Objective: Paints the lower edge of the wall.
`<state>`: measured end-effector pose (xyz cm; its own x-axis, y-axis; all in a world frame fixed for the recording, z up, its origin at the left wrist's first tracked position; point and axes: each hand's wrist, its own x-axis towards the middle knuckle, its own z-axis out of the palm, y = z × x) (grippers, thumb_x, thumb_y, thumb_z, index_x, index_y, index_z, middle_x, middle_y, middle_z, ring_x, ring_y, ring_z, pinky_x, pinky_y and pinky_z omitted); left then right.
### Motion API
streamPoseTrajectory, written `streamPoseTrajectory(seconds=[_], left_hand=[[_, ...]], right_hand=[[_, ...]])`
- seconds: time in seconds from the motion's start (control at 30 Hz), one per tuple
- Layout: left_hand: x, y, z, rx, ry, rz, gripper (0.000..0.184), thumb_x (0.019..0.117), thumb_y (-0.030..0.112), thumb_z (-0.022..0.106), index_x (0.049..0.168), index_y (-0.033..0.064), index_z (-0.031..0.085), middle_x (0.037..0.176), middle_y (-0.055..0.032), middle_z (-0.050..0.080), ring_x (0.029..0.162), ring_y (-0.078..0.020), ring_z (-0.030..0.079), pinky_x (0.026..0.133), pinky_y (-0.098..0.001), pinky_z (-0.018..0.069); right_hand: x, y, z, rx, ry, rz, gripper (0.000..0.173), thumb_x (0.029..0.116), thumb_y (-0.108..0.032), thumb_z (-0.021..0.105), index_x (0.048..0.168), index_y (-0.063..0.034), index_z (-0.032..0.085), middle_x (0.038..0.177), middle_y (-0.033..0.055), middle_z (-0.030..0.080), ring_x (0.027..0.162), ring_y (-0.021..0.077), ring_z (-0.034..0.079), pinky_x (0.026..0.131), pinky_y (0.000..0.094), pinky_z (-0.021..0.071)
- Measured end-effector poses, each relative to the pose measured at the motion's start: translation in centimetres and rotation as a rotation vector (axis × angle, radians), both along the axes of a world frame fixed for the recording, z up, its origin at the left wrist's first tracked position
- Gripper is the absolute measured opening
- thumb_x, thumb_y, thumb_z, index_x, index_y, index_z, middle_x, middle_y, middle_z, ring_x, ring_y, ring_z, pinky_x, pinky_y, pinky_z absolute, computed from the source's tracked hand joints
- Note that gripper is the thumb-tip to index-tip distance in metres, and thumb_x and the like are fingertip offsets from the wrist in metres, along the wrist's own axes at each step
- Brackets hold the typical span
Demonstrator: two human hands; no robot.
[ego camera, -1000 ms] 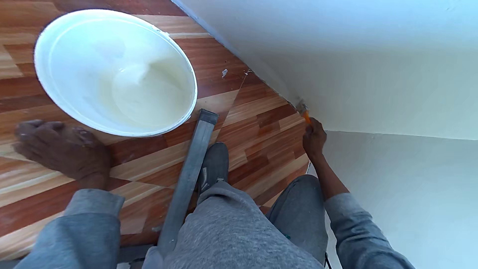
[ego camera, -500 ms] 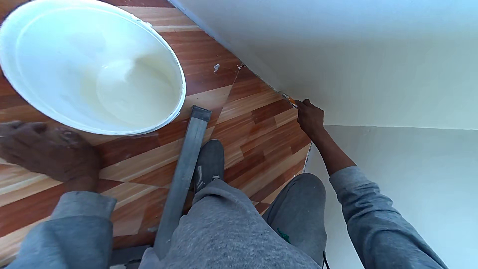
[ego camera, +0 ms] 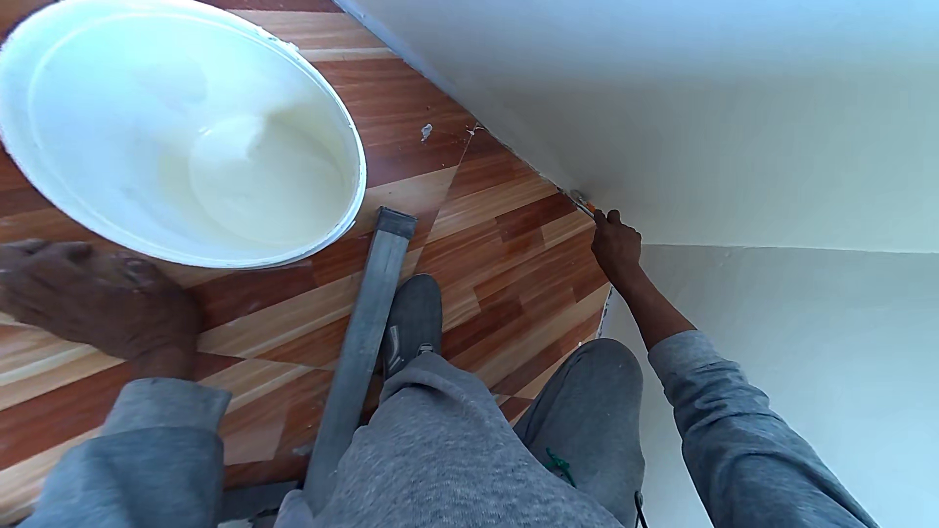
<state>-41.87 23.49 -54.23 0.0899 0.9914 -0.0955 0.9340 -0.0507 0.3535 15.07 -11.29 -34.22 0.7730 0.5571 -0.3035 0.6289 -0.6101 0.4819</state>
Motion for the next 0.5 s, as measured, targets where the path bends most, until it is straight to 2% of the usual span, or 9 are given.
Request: streamPoseTrajectory(seconds=[0.13, 0.3, 0.37, 0.4, 0.43, 0.47, 0.5], left_hand=[[0.9, -0.3, 1.9, -0.024, -0.009, -0.001, 0.062, 0.1061, 0.048, 0.028, 0.140, 0.0016, 0.050, 0.154, -0.0212, 0.041, 0.148, -0.0367, 0.035, 0.121, -0.0559, 0.0234], [0.3, -0.3, 0.9, 0.006, -0.026, -0.024, 0.066, 0.1060, 0.052, 0.025, 0.140, 0.0011, 0.050, 0.154, -0.0222, 0.041, 0.147, -0.0371, 0.035, 0.122, -0.0550, 0.0243], [1.0, -0.8, 1.8, 0.089, 0.009, -0.041, 0.059, 0.1065, 0.042, 0.030, 0.134, -0.0041, 0.053, 0.147, -0.0278, 0.047, 0.141, -0.0426, 0.042, 0.120, -0.0563, 0.0270], [2.7, -1.3, 4.7, 0.040, 0.065, -0.013, 0.050, 0.1053, 0.030, 0.037, 0.131, -0.0091, 0.055, 0.145, -0.0325, 0.048, 0.140, -0.0458, 0.043, 0.120, -0.0561, 0.0267], [6.2, -0.9, 10.7, -0.345, 0.156, 0.142, 0.046, 0.1073, 0.019, 0.039, 0.145, -0.0062, 0.044, 0.161, -0.0256, 0.031, 0.153, -0.0374, 0.024, 0.125, -0.0499, 0.0140], [8.0, -0.4, 13.5, -0.500, 0.142, 0.242, 0.046, 0.1061, 0.013, 0.042, 0.149, -0.0053, 0.040, 0.165, -0.0223, 0.024, 0.156, -0.0339, 0.018, 0.126, -0.0483, 0.0092], [8.2, -0.5, 13.7, -0.514, 0.149, 0.245, 0.047, 0.1061, 0.012, 0.043, 0.150, -0.0041, 0.040, 0.166, -0.0216, 0.025, 0.156, -0.0332, 0.018, 0.126, -0.0479, 0.0095]], right_hand=[[0.4, -1.6, -0.3, -0.013, -0.003, -0.042, 0.039, 0.1007, -0.004, 0.048, 0.138, -0.0079, 0.060, 0.124, 0.0246, 0.062, 0.081, 0.0441, 0.070, 0.063, 0.0586, 0.0565], [0.9, -3.5, 0.3, -0.020, 0.011, -0.160, 0.037, 0.1001, -0.005, 0.051, 0.136, -0.0068, 0.061, 0.127, 0.0262, 0.061, 0.083, 0.0460, 0.069, 0.065, 0.0618, 0.0557], [-0.2, -3.0, 1.4, 0.037, 0.003, -0.215, 0.036, 0.0983, -0.007, 0.052, 0.132, -0.0074, 0.064, 0.125, 0.0255, 0.063, 0.085, 0.0459, 0.069, 0.065, 0.0637, 0.0549], [-1.1, -2.5, 2.2, 0.094, 0.000, -0.198, 0.035, 0.0991, -0.009, 0.051, 0.131, -0.0077, 0.065, 0.121, 0.0245, 0.066, 0.086, 0.0452, 0.070, 0.065, 0.0633, 0.0543], [-2.1, -2.0, 3.0, 0.188, 0.015, -0.154, 0.035, 0.1003, -0.010, 0.050, 0.132, -0.0077, 0.066, 0.118, 0.0240, 0.067, 0.086, 0.0451, 0.070, 0.066, 0.0632, 0.0535], [-2.9, -1.7, 3.4, 0.298, 0.043, -0.083, 0.036, 0.1010, -0.010, 0.050, 0.133, -0.0074, 0.066, 0.115, 0.0233, 0.069, 0.085, 0.0442, 0.070, 0.065, 0.0625, 0.0537], [-3.5, -1.4, 3.4, 0.398, 0.073, -0.001, 0.036, 0.1016, -0.009, 0.051, 0.134, -0.0068, 0.066, 0.112, 0.0225, 0.069, 0.084, 0.0425, 0.070, 0.065, 0.0608, 0.0547]])
